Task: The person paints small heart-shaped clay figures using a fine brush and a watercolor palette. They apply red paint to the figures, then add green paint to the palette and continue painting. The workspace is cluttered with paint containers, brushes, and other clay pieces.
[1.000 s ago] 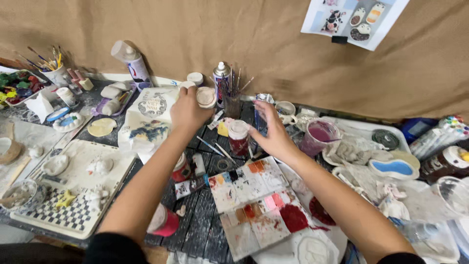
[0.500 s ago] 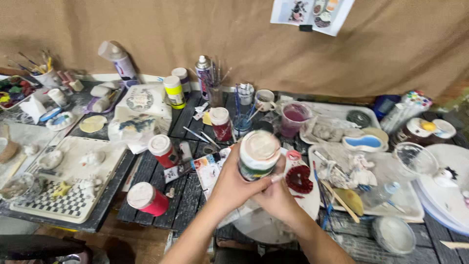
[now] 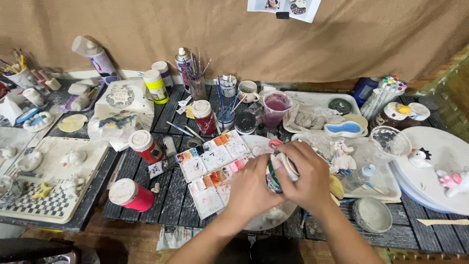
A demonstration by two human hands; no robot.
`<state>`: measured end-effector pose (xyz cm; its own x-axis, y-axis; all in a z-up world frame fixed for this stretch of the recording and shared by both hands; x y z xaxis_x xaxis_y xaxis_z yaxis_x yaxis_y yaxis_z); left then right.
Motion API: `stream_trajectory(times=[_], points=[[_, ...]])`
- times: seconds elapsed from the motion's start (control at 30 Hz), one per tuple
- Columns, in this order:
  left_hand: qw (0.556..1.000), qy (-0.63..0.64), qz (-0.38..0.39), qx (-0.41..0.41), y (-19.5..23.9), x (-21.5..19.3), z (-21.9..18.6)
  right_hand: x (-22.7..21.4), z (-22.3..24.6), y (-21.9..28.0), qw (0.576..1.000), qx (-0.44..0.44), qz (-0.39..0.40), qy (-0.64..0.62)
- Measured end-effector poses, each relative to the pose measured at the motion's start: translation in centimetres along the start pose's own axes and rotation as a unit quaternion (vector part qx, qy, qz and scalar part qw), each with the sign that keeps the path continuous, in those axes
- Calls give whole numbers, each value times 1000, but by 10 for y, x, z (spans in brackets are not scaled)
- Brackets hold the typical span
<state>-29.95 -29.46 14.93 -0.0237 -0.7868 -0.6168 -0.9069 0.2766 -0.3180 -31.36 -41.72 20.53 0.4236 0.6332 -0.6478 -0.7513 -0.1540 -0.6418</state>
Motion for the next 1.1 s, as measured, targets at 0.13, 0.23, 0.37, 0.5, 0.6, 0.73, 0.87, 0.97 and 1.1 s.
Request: stream_trajectory(times=[0.13,0.23,0.37,0.5,0.6,0.73,0.87,0.97,1.1], points=[[969,159,188,20,-8,5,29,0,4,-8,988,-117,45,-87],[868,371,324,69,-8,19,51,-1,18,-15,942,-247,146,-173],[827,422,369,44,-4,17,77,-18,29,-24,882,-276,271,-270],[884,277,372,50,-11,-6,65,-14,21,-28,922,-121,351,-110],[874,264,405,37,-10,-5,64,-6,3,-21,903,13,429,23],[788,307,533,-3,0,36,99,-23,19,-14,854,-147,456,-204],[698,438,565,-24,12,83,126,-36,11,3,875,-254,388,-142],[627,508,560,-188,25,110,145,-33,3,21,885,-317,336,-60],[513,589,558,-280,49,114,130,-37,3,35,876,-437,203,23]])
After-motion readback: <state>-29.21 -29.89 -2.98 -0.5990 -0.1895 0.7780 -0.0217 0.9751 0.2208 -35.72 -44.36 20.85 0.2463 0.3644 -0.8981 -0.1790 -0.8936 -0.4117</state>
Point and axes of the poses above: each hand's wrist, its own y-axis away from the middle knuckle, its own x-axis out of the palm, z = x × y, the point moved 6 cm from there along -y, towards the middle knuckle, and after that the axes turned 4 degrees about y, right-handed, at the moved point
